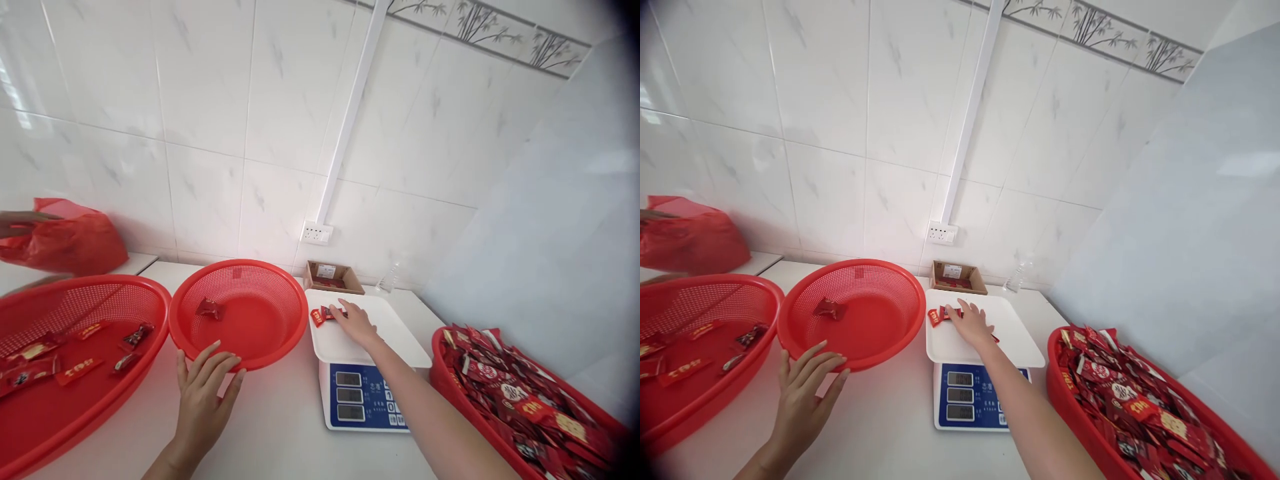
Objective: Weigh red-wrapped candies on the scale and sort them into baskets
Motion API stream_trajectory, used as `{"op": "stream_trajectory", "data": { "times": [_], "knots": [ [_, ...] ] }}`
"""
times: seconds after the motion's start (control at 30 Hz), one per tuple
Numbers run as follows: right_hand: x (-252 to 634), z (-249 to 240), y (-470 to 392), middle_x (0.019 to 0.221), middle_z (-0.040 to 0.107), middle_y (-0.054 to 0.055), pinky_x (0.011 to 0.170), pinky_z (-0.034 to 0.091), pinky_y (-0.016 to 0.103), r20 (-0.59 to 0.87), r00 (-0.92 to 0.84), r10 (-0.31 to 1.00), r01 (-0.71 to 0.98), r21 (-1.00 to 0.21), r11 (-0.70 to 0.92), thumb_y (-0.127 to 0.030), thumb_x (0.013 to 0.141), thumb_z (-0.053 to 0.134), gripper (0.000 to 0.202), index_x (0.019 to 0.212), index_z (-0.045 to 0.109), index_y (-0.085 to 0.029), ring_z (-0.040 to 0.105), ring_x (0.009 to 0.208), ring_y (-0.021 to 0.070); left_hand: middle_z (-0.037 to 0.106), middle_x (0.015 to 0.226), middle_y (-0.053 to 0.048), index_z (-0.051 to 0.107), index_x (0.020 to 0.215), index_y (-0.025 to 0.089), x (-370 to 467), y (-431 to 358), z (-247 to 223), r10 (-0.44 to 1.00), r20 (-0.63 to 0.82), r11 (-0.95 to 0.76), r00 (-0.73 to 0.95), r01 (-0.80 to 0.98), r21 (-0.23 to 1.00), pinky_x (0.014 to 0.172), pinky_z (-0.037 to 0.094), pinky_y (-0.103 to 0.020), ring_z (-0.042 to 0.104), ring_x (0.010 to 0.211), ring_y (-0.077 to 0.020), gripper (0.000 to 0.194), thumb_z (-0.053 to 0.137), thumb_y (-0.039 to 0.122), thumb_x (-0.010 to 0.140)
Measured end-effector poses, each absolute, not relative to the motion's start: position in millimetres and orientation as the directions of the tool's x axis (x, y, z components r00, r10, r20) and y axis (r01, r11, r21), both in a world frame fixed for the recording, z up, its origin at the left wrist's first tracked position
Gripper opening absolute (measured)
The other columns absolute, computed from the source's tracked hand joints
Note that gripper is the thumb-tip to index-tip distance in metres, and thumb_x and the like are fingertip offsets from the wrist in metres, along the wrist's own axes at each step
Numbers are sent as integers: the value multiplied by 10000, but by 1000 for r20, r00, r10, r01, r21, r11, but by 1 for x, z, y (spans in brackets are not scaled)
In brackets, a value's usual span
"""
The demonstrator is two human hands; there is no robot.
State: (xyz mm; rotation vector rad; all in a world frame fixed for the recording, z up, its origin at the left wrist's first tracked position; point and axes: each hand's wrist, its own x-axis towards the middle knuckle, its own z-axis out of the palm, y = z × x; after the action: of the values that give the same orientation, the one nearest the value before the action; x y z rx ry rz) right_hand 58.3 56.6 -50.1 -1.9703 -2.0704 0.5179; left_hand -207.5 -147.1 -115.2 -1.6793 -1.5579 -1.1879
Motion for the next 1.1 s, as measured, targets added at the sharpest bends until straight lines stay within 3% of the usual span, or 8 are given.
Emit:
{"op": "stream_trajectory", "data": {
  "times": [0.2,0.3,0.4,0.6,0.73,0.9,1.0,1.1],
  "knots": [
    [26,-57,50,1438,349,71,947,216,650,12,-213,977,928,-311,206,-724,768,320,629,1255,490,-364,218,1326,374,695,849,-39,641,853,236,-208,-147,-116,476,878,-175,-49,973,149,1089,113,-540,609,985,-249,94,574,277,802],
    [29,-60,49,1227,524,72,886,347,480,127,-314,941,900,-275,338,-573,836,367,421,1055,598,-297,451,1136,287,696,841,-38,643,847,236,-208,-148,-117,469,882,-177,-45,974,144,1089,116,-539,613,975,-248,93,574,278,801],
    [44,-63,53,1050,566,64,758,379,322,232,-349,908,886,-234,401,-386,848,419,255,930,606,-233,524,934,205,697,844,-37,647,843,238,-208,-148,-117,475,879,-181,-42,973,144,1092,111,-531,614,977,-244,98,568,281,803],
    [59,-52,70,915,531,33,637,366,262,368,-199,908,872,-357,336,-263,809,460,123,818,574,-219,520,721,146,696,862,-35,646,869,242,-209,-147,-119,494,869,-203,-32,967,152,1102,108,-503,611,984,-230,113,557,274,807],
    [22,-27,65,896,532,31,739,425,290,502,-132,855,726,-538,429,-316,796,503,121,816,578,-223,543,805,163,695,861,-34,641,877,243,-210,-146,-120,487,873,-214,-31,965,154,1102,116,-494,611,977,-228,114,561,273,803],
    [-23,-5,42,1267,474,86,978,369,367,502,-432,749,519,-541,662,-462,783,550,476,1204,516,-243,438,1194,218,696,861,-40,631,887,237,-210,-144,-120,466,884,-231,-37,959,162,1095,139,-484,602,980,-232,120,564,287,802],
    [-4,-7,34,1440,329,88,1054,287,409,360,-512,780,604,-494,625,-510,810,502,586,1332,416,-260,272,1340,241,697,869,-38,631,893,240,-210,-144,-121,475,879,-226,-46,959,172,1094,145,-477,594,998,-234,124,563,294,804],
    [47,-17,34,1485,270,94,1062,267,419,202,-395,896,814,-375,443,-507,852,422,566,1350,407,-239,241,1360,245,697,893,-40,632,896,245,-210,-144,-121,487,871,-220,-59,957,187,1096,144,-477,591,1007,-236,121,567,286,803]
  ]
}}
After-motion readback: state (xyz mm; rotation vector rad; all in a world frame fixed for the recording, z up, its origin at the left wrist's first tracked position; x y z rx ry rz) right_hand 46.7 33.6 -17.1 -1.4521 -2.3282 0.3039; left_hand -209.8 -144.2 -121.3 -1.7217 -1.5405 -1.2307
